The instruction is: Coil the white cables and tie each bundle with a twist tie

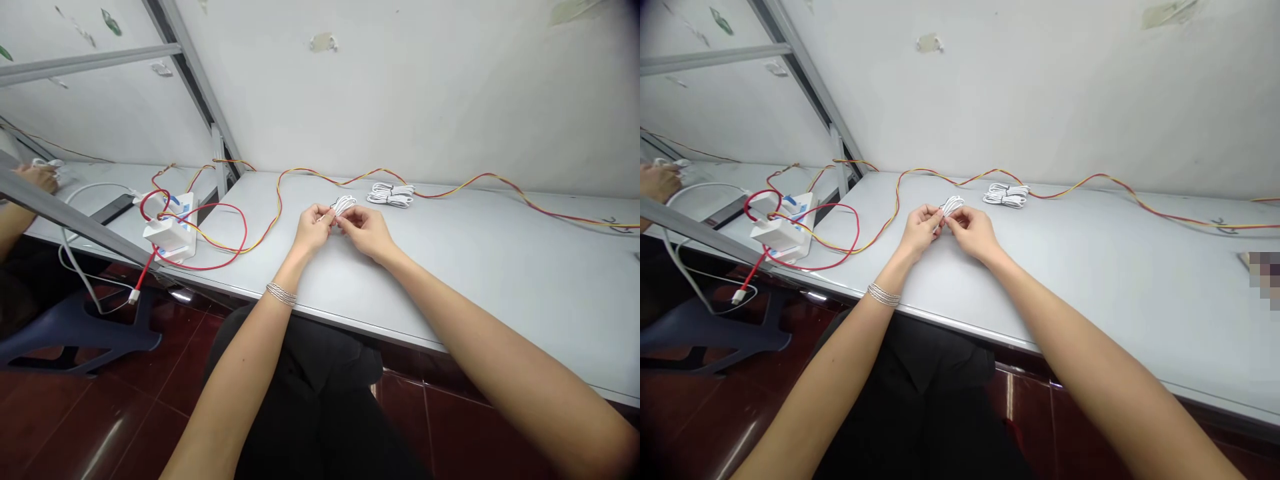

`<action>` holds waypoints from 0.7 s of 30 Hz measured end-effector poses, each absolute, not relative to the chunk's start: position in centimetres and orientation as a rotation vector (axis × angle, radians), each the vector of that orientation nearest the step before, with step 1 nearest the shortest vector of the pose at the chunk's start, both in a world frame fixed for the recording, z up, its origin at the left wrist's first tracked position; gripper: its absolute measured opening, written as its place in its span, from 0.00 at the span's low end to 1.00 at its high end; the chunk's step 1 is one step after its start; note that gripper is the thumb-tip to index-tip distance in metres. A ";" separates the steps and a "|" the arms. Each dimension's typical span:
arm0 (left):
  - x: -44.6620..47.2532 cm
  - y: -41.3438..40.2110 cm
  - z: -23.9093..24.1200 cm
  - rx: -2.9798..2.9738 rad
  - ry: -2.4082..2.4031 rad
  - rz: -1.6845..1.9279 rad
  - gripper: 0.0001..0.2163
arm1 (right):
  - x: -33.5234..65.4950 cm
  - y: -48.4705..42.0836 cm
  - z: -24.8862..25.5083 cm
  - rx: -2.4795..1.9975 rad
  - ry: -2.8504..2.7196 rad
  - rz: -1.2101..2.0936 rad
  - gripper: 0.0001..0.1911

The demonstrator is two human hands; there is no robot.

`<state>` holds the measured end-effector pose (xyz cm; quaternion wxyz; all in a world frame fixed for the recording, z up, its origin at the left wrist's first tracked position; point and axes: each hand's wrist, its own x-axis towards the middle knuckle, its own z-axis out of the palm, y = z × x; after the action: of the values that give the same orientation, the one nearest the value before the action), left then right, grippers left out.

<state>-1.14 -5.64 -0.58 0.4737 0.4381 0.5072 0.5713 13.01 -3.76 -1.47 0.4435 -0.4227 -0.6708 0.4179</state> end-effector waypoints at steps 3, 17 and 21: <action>-1.2 -5.3 -1.3 1.157 1.240 1.431 0.07 | 13.1 -3.8 -1.4 -1.053 -1.646 0.991 0.09; -1.3 -5.4 -1.1 1.136 1.194 1.543 0.06 | 13.8 -3.0 -1.1 -1.159 -1.436 0.926 0.14; -1.6 -5.3 -2.0 1.354 1.262 1.583 0.04 | 13.3 -3.5 -1.2 -1.006 -1.579 1.029 0.14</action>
<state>-1.59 -5.25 -2.02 0.3459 0.5217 0.4861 0.6099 13.29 -3.54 -1.16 0.4819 -0.4126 -0.6477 0.4220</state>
